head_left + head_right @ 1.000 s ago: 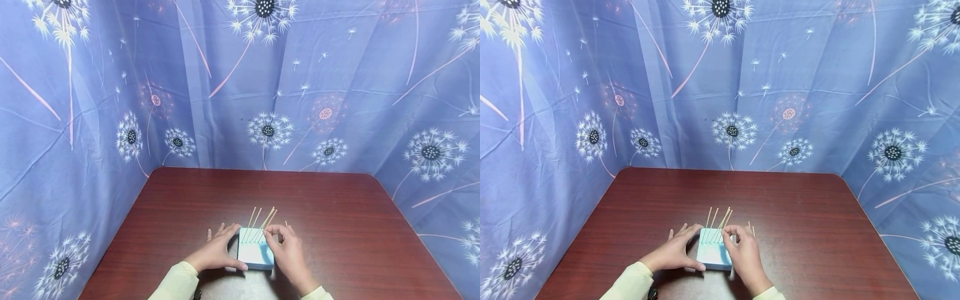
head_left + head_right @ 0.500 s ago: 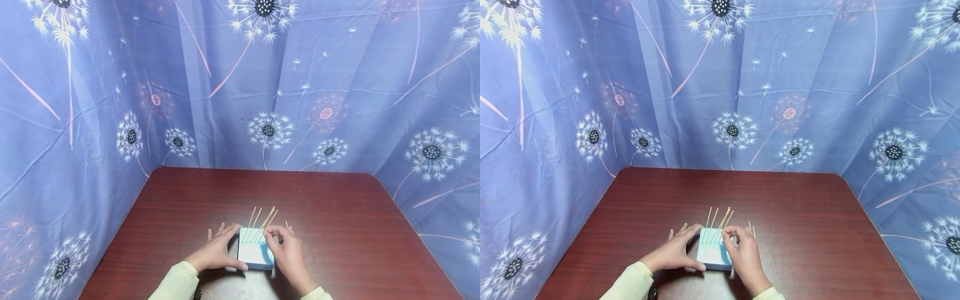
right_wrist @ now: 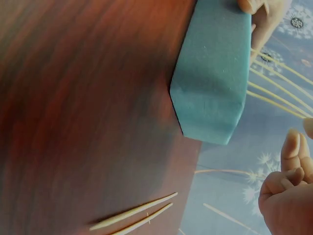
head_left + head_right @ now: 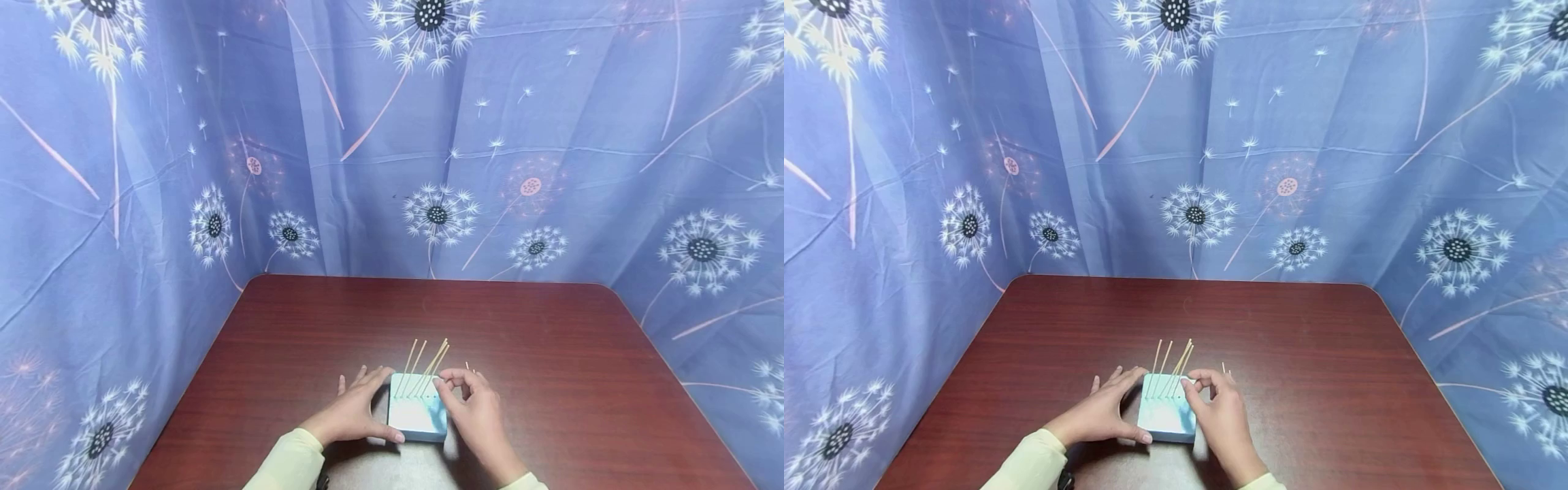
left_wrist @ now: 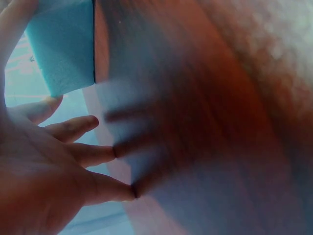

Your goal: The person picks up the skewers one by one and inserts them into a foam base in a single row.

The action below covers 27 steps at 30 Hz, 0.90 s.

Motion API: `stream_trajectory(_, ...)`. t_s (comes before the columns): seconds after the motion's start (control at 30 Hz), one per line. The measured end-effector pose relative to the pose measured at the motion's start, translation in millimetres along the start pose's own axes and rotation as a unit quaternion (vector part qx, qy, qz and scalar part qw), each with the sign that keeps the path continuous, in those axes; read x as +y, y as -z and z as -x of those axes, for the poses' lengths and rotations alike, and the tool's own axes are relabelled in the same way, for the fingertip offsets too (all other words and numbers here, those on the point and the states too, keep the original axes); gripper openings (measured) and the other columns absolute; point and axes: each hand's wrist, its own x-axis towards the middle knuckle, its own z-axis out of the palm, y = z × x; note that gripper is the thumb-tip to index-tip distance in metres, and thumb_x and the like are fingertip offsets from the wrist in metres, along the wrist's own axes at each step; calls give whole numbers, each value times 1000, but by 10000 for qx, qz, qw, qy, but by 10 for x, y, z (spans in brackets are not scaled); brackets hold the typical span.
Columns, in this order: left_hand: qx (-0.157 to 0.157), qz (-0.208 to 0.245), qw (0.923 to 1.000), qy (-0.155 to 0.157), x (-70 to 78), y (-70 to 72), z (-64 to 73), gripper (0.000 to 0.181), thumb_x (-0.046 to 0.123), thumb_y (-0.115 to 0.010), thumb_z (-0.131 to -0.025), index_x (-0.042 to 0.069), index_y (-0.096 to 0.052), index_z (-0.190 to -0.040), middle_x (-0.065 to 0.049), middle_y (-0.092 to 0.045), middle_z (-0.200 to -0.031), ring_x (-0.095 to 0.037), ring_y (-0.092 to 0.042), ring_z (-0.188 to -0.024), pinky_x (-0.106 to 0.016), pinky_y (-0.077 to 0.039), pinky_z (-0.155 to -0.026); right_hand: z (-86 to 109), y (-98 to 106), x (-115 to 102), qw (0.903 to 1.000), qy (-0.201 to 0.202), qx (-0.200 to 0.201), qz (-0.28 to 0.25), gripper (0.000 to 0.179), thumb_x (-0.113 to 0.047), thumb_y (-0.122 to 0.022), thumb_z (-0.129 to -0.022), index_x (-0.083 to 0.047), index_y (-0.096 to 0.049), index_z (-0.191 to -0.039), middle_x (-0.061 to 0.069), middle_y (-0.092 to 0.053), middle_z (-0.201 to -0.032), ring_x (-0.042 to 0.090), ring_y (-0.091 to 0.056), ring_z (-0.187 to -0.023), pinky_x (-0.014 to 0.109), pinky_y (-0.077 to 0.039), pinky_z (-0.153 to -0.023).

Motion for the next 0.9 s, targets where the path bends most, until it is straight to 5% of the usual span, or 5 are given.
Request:
stream_trajectory(0.23, -18, 30, 10000, 6, -5, -13, 4, 122, 59, -97, -67, 8, -40, -162, -25, -38, -166, -56, -20, -156, -87, 1, -113, -69, 193, -8, 9868, -1460, -30, -696, 10, -16, -79, -97, -8, -79, -104, -2, -63, -75, 5, -43, -59, 19, -35, -49)
stream_trajectory(0.43, -28, 43, 10000, 15, 7, -8, 8, 121, 58, -97, -67, 8, -40, -162, -24, -38, -166, -56, -20, -156, -87, 1, -113, -130, 368, 100, 9722, -2306, -75, -407, 24, -28, -77, -99, -7, -80, -110, -2, -69, -80, 7, -53, -62, 21, -42, -54)
stream_trajectory(0.63, -49, 12, 10000, 37, 1, -3, 1, 122, 60, -96, -68, 8, -39, -162, -24, -37, -167, -56, -20, -156, -87, 1, -113, -99, 486, 247, 9643, -2635, -256, -59, 31, -28, -75, -100, 0, -78, -113, 5, -75, -83, 13, -62, -63, 23, -48, -58)
stream_trajectory(0.8, -42, 40, 10000, 33, 2, 2, 1, 122, 60, -96, -68, 9, -39, -162, -24, -37, -167, -56, -19, -156, -87, 1, -113, -50, 535, 325, 9610, -2739, -391, 35, 32, -27, -75, -100, 1, -77, -115, 7, -77, -81, 17, -61, -48, 23, -48, -60)
stream_trajectory(0.9, -33, 61, 10000, 32, 1, -3, 6, 122, 59, -96, -67, 8, -39, -162, -24, -37, -167, -55, -19, -156, -87, 1, -113, -36, 553, 356, 9605, -2730, -470, 273, 32, -29, -73, -100, -1, -78, -114, 3, -77, -81, 15, -62, -52, 28, -50, -70)
